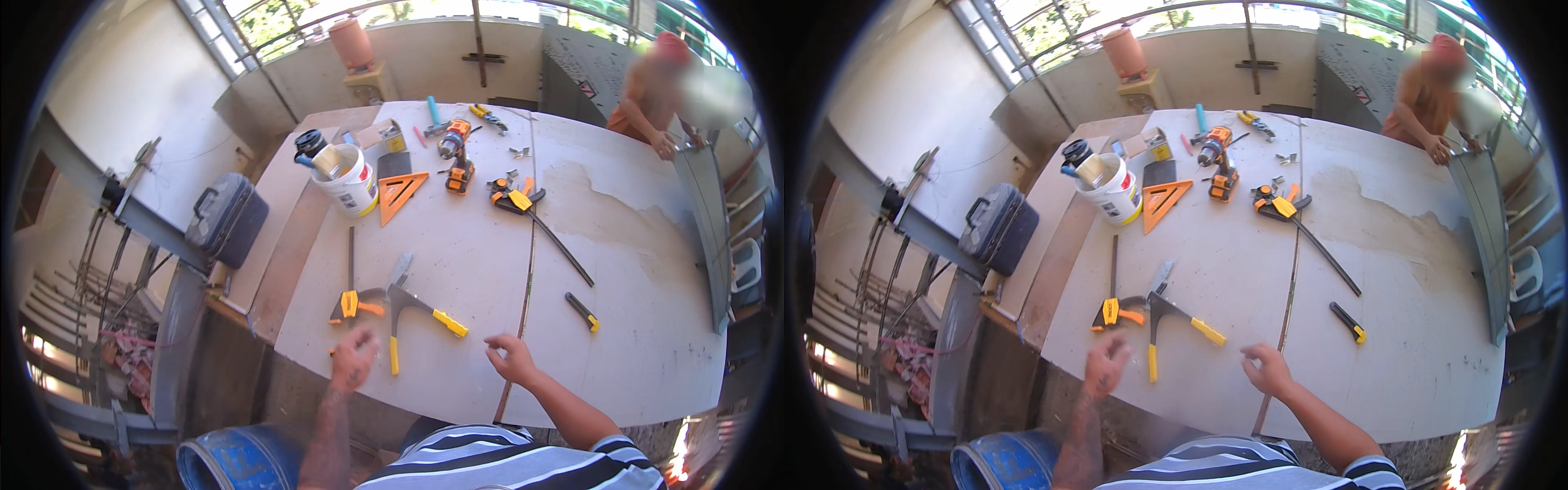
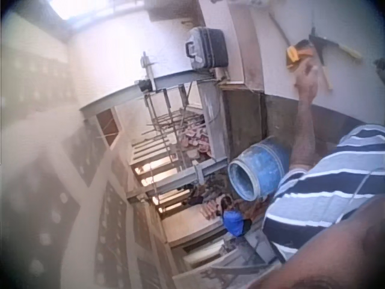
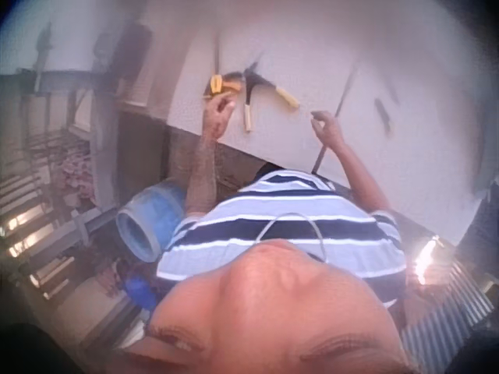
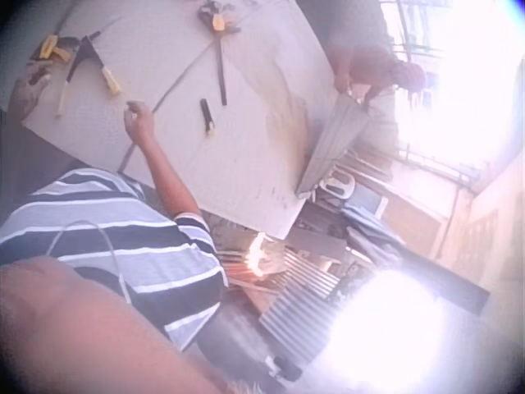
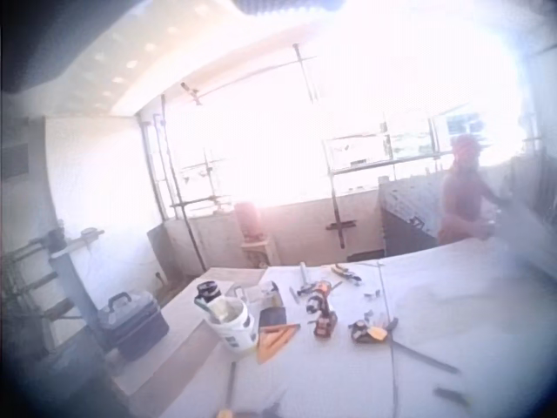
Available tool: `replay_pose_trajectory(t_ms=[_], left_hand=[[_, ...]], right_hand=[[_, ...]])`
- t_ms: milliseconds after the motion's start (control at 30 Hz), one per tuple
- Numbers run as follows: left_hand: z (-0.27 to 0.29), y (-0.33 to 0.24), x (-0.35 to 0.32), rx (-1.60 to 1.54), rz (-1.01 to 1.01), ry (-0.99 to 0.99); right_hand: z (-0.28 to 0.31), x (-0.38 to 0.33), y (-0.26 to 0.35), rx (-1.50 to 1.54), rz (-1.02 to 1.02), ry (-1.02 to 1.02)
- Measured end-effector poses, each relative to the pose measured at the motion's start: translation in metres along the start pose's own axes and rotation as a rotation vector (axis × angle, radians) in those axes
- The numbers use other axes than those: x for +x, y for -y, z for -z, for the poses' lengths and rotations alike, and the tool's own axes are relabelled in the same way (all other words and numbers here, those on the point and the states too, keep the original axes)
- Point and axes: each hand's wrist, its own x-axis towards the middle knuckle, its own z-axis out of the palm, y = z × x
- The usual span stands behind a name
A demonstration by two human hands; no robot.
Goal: The person aligns and secures a large gray panel on a workbench with a coworker, then uses a brush to clean the panel surface. The panel is then moved aside and a new panel is brought in for further work.
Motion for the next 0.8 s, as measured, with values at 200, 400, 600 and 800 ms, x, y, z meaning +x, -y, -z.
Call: replay_pose_trajectory(t_ms=[200, 400, 600, 800], left_hand=[[0.048, -0.008, 0.36, 0.193, -0.46, -0.323], [0.107, 0.019, 0.584, 0.542, -0.17, -0.374], [0.089, -0.017, 0.608, 0.653, -0.167, -0.334], [0.112, -0.048, 0.591, 0.585, -0.249, -0.429]], right_hand=[[0.037, -0.123, -0.003, -0.104, -0.451, -0.383], [0.015, -0.195, 0.037, -0.236, -0.714, -0.52], [-0.03, -0.245, 0.066, -0.312, -0.74, -0.285], [-0.019, -0.26, 0.077, -0.264, -0.77, -0.303]])
